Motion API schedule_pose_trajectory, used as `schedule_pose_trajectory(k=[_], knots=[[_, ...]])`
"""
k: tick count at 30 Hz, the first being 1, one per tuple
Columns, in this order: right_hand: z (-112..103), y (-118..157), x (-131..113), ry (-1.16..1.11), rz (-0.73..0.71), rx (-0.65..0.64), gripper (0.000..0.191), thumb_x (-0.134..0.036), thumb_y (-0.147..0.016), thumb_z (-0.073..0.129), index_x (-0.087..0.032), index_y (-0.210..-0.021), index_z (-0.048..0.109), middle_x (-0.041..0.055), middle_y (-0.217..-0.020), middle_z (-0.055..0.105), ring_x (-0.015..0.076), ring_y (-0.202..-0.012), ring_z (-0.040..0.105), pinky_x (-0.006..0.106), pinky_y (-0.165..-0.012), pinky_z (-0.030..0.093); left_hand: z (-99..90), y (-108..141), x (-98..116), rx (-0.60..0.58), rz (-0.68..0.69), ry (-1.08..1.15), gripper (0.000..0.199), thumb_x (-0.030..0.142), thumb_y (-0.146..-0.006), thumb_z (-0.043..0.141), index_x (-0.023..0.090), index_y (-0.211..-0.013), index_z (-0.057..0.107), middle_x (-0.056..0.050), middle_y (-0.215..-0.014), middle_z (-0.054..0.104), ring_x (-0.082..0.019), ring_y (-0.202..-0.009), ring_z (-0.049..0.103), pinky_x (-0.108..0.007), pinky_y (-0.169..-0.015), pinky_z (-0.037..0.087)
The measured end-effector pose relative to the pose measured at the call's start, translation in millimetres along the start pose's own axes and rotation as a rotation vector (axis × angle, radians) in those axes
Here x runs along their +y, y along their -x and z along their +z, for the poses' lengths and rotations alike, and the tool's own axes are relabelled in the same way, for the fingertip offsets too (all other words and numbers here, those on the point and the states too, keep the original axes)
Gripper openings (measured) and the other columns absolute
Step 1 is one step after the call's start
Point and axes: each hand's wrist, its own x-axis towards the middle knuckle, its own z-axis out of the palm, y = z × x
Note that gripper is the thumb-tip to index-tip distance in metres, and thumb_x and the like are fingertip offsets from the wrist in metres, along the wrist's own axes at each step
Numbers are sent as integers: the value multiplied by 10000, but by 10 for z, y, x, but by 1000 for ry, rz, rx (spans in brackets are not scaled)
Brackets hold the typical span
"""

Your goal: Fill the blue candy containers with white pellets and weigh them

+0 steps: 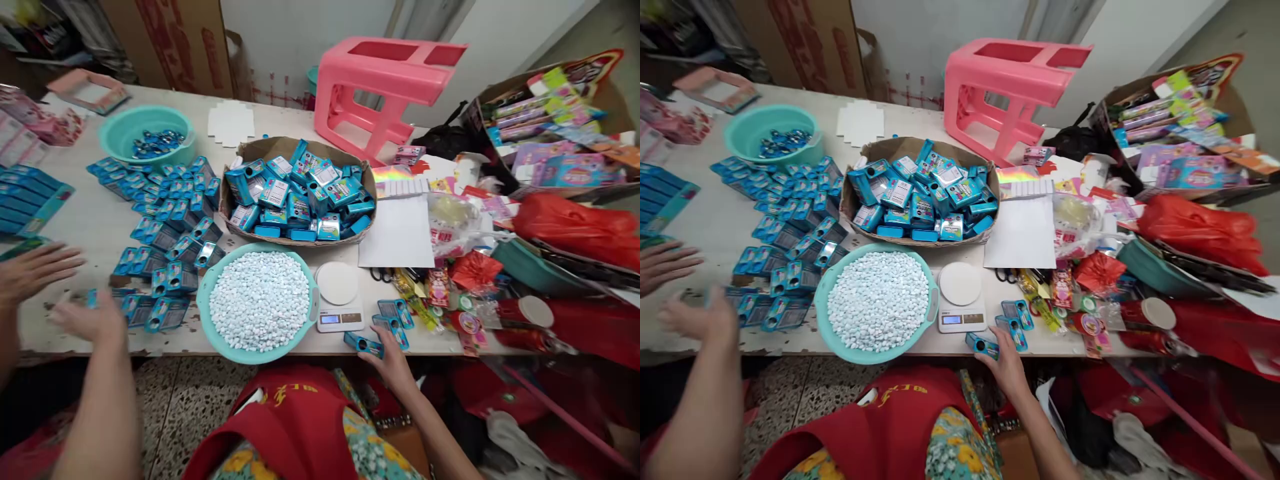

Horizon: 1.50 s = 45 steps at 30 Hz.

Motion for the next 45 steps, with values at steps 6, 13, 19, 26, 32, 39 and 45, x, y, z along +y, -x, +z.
schedule_pose_trajectory(k=[6,13,19,26,32,39,45], knots=[[81,86,45,-86,46,-35,365,-452,-789,581,-198,-1050,567,105,-1040,633,287,-1011,603,450,-902,471,442,1095,947,-466,513,129,322,431,-883,456,199,-1068,581,-62,-1097,615,-212,-1038,548,-374,-954,414],[-424,-58,-477,-281,245,62,486,-518,-620,734,-202,-977,642,61,-970,678,272,-927,626,405,-848,487,915,1754,1224,-807,432,-230,576,606,-835,415,213,-1235,548,-137,-1250,509,-315,-1187,438,-449,-989,329],[-403,-562,-1219,-715,282,201,490,-440,-582,786,-183,-975,647,39,-877,685,214,-805,617,345,-739,496,1011,1835,1435,-831,106,31,431,537,-652,655,231,-956,654,-103,-1079,585,-328,-1097,501,-398,-896,383],[-125,-1027,-1820,-909,168,96,452,-406,-565,818,-191,-920,639,4,-784,663,179,-710,596,316,-672,487,865,1793,1468,-798,-283,532,307,467,-627,661,192,-716,555,-30,-750,594,-226,-826,584,-294,-698,445],[11,-1117,-2059,-548,-127,90,433,-459,-608,793,-211,-929,642,37,-895,631,232,-867,568,354,-753,454,548,1779,1789,-897,-531,863,303,453,-674,594,183,-762,489,1,-693,546,-102,-497,503,-210,-421,347],[216,-1126,-2383,-156,-401,81,286,-421,-731,722,-229,-919,624,54,-879,637,258,-873,516,361,-746,387,348,1964,2211,-736,-492,1282,240,315,-686,673,178,-702,476,47,-638,525,-109,-574,584,-239,-562,465],[232,-1153,-2478,-121,-434,56,274,-409,-739,718,-229,-921,622,57,-885,640,267,-875,521,365,-744,371,385,1951,2269,-594,-433,1227,256,360,-718,678,176,-738,501,40,-641,563,-91,-522,558,-237,-558,464]])
